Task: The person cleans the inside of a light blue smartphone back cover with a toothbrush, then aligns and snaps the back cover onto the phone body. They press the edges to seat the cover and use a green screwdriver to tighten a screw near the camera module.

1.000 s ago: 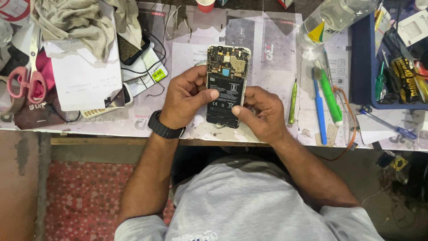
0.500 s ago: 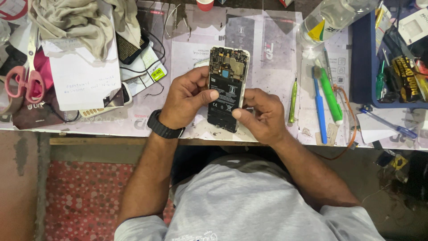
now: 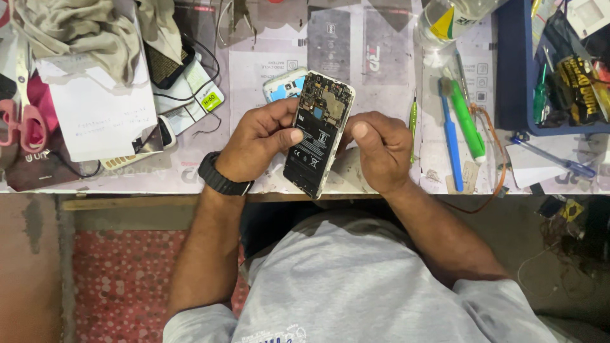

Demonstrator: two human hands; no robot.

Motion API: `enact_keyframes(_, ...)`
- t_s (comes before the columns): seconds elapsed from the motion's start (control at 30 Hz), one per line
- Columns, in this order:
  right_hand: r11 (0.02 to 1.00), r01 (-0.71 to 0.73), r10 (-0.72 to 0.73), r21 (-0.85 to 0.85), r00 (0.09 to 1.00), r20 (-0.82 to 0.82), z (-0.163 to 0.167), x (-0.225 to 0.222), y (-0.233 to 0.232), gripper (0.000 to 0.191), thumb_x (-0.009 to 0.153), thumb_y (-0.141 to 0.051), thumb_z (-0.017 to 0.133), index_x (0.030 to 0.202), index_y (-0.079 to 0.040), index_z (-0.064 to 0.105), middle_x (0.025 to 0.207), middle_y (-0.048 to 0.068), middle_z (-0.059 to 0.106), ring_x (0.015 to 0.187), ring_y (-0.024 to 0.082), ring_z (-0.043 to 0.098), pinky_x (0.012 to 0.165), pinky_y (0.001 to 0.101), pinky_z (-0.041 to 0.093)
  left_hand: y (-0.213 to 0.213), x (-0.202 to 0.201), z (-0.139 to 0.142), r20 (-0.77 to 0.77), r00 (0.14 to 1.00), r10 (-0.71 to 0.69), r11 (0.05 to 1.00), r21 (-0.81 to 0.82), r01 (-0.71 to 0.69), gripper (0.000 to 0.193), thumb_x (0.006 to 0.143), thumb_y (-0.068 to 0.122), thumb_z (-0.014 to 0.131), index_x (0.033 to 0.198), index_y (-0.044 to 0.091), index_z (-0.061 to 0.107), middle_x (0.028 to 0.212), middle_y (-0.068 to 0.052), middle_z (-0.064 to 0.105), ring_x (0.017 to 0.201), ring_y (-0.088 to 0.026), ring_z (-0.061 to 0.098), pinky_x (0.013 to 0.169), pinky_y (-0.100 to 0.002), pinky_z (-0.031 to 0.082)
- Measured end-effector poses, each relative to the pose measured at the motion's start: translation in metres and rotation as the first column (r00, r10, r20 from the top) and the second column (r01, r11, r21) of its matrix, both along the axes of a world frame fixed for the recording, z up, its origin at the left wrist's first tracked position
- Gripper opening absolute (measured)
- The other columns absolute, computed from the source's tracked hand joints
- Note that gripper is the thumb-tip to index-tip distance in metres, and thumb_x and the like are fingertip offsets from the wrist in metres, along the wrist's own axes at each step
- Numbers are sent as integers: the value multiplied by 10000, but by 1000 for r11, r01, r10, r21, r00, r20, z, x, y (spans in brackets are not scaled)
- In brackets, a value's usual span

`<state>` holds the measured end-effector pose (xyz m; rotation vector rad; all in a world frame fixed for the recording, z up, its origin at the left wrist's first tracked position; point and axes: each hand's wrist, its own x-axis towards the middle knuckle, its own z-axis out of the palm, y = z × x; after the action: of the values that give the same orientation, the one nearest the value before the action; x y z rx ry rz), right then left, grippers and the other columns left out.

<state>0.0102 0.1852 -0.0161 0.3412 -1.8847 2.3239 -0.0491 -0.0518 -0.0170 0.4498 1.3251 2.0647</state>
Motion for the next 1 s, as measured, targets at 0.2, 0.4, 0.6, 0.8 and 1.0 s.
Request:
enact_keyframes(0.2,994,39,-37,101,999,-15,2,0,1,263,1093,-173,586,1006,59,674,891,91,721,753,125,661,696,267,539,0,2,4,-14,1000,-10,999,-41,9,458,993,-16,589,1443,-56,518,1235,-94,707,1097,-126,665,990,-268,539)
enact_keyframes(0.4,960,125,-119,250,992,-39,-1,1,3,208,1077,-122,614,985,49,687,844,44,695,743,89,608,681,246,474,0,4,4,-23,1000,-5,998,-56,4,447,998,-26,589,1441,-60,532,1222,-97,711,1079,-123,669,976,-266,544)
enact_keyframes(0.6,978,104,-105,179,994,-3,-5,2,3,222,1093,-130,607,1000,59,675,860,67,695,710,102,615,647,247,495,-2,5,0,-59,998,24,1000,9,-24,442,1009,16,649,1431,-65,546,1248,-97,712,1102,-124,675,998,-273,556)
enact_keyframes(0.8,993,-13,27,-120,993,117,-6,1,2,234,1104,-159,600,1039,61,648,908,123,702,681,158,651,616,290,545,-4,6,0,-74,996,55,996,72,-50,453,1007,69,715,1413,-66,565,1228,-106,728,1088,-139,697,993,-291,585)
enact_keyframes(1.0,970,-13,59,-244,982,181,-6,-1,2,204,1098,-133,596,1038,56,643,920,140,702,689,181,651,623,318,545,-6,7,3,-122,990,74,995,82,-64,460,988,97,763,1384,-68,594,1188,-104,729,1022,-115,695,919,-269,593)
